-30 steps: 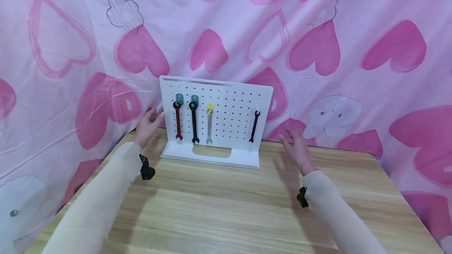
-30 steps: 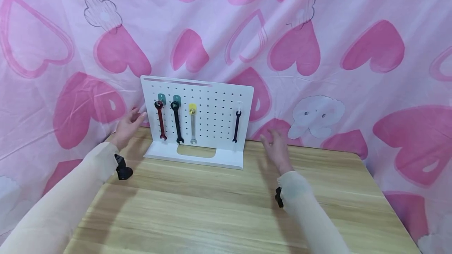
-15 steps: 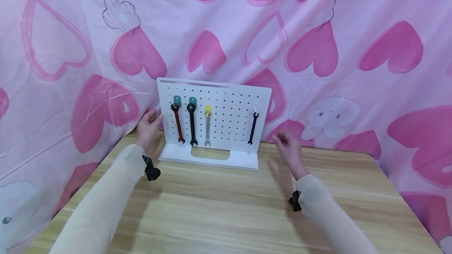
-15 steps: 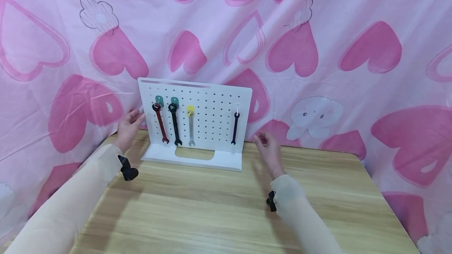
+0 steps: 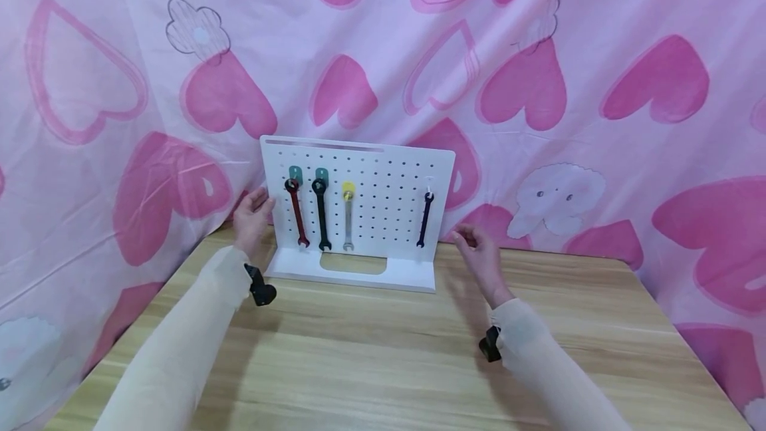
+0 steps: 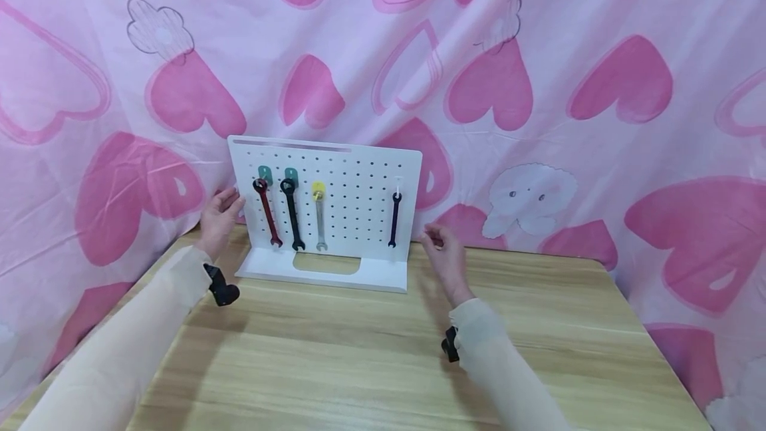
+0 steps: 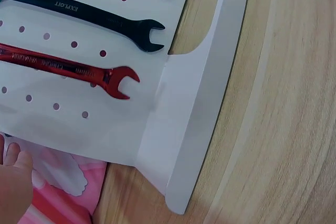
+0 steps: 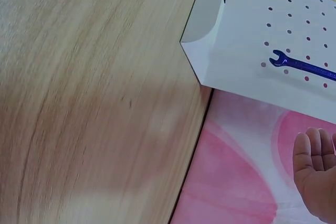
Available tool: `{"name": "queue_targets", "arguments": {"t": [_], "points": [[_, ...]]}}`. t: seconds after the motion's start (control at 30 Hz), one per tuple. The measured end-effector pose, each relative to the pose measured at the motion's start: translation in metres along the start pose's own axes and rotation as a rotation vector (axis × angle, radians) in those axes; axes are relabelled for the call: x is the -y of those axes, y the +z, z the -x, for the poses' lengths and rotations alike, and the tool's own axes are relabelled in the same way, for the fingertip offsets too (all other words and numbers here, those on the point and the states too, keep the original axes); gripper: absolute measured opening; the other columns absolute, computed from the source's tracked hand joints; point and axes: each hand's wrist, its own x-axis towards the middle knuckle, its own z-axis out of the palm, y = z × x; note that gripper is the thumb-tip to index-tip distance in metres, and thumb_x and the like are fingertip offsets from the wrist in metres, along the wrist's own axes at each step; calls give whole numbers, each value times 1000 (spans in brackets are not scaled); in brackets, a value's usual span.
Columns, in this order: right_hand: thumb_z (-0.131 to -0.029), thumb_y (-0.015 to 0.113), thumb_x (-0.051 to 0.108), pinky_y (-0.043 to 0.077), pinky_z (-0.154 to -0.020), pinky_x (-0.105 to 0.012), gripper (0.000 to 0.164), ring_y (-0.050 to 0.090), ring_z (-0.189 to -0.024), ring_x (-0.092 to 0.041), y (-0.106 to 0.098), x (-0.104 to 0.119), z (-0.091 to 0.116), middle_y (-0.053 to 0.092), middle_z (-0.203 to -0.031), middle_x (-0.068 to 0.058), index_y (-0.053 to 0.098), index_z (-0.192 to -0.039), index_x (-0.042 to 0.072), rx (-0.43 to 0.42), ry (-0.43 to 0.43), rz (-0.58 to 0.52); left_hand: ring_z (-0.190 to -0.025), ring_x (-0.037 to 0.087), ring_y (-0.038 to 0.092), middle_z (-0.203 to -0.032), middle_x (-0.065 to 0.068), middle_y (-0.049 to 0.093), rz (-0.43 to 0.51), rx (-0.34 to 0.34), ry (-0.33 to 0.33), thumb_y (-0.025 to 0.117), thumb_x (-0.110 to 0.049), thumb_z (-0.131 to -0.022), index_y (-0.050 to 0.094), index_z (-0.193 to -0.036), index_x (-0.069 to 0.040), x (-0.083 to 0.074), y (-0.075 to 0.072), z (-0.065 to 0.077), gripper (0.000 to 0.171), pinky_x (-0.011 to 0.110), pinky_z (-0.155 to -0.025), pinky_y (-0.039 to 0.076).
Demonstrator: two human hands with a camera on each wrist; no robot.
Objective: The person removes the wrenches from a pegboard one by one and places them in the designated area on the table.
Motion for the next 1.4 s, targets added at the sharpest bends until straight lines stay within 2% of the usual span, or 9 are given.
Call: {"name": "queue_targets", "arguments": {"t": [0.1, 0.33, 0.5, 0.73, 0.93, 1.07, 1.3, 1.4], "points": [[-93, 59, 13, 43, -75, -8, 29, 54, -96, -19, 3, 2, 1, 63, -113, -19, 59, -118, -2, -7, 5, -7, -134, 18, 38, -149, 4, 37, 20, -1, -1, 53, -26, -96, 35, -145, -16, 2, 1, -1, 53, 31, -110, 32], [-91, 62, 10, 44, -74, -9, 30, 54, -90, -12, 8, 3, 1, 63, -112, -19, 60, -117, -3, -20, -6, -43, -133, 19, 39, -147, 4, 39, 8, -5, -23, 54, -27, -96, 40, -142, -18, 3, 6, -4, 49, 34, -110, 33], [-92, 60, 14, 46, -76, -11, 32, 55, -96, -18, 11, 4, 2, 62, -115, -16, 58, -121, -1, 8, 25, -51, -131, 20, 41, -145, 5, 42, 5, -13, -24, 55, -24, -95, 43, -140, -18, 2, 7, -4, 47, 34, -110, 33], [-91, 62, 16, 47, -75, -13, 32, 55, -94, -19, 16, 7, 5, 63, -109, -16, 59, -118, -1, -2, 20, -76, -126, 21, 48, -140, 9, 48, 3, -42, 30, 59, -16, -93, 46, -137, -12, 4, 9, -5, 46, 33, -106, 38], [-90, 63, 14, 47, -73, -12, 31, 55, -87, -12, 22, 6, 5, 64, -104, -17, 61, -116, -2, -10, -6, -83, -122, 20, 50, -137, 8, 52, 6, -63, 24, 60, -17, -92, 49, -135, -13, 7, 11, -6, 44, 33, -105, 40], [-90, 63, 13, 47, -74, -12, 30, 56, -88, -14, 26, 6, 3, 64, -105, -18, 61, -116, -1, -8, -11, -95, -122, 20, 50, -136, 8, 52, 9, -68, 31, 61, -16, -92, 49, -134, -13, 8, 12, -7, 44, 33, -105, 40], [-91, 62, 16, 46, -76, -12, 31, 57, -95, -21, 30, 8, -1, 63, -109, -16, 60, -119, 2, 1, 30, -92, -122, 21, 50, -136, 9, 52, -13, -83, 36, 61, -14, -92, 50, -134, -11, 10, 11, -9, 43, 33, -104, 40], [-91, 62, 16, 46, -75, -11, 31, 56, -94, -21, 32, 7, -2, 63, -109, -16, 60, -119, 3, -6, 52, -105, -122, 21, 51, -136, 9, 52, -21, -88, 37, 61, -16, -92, 50, -133, -11, 9, 11, -8, 44, 34, -104, 41]]}}
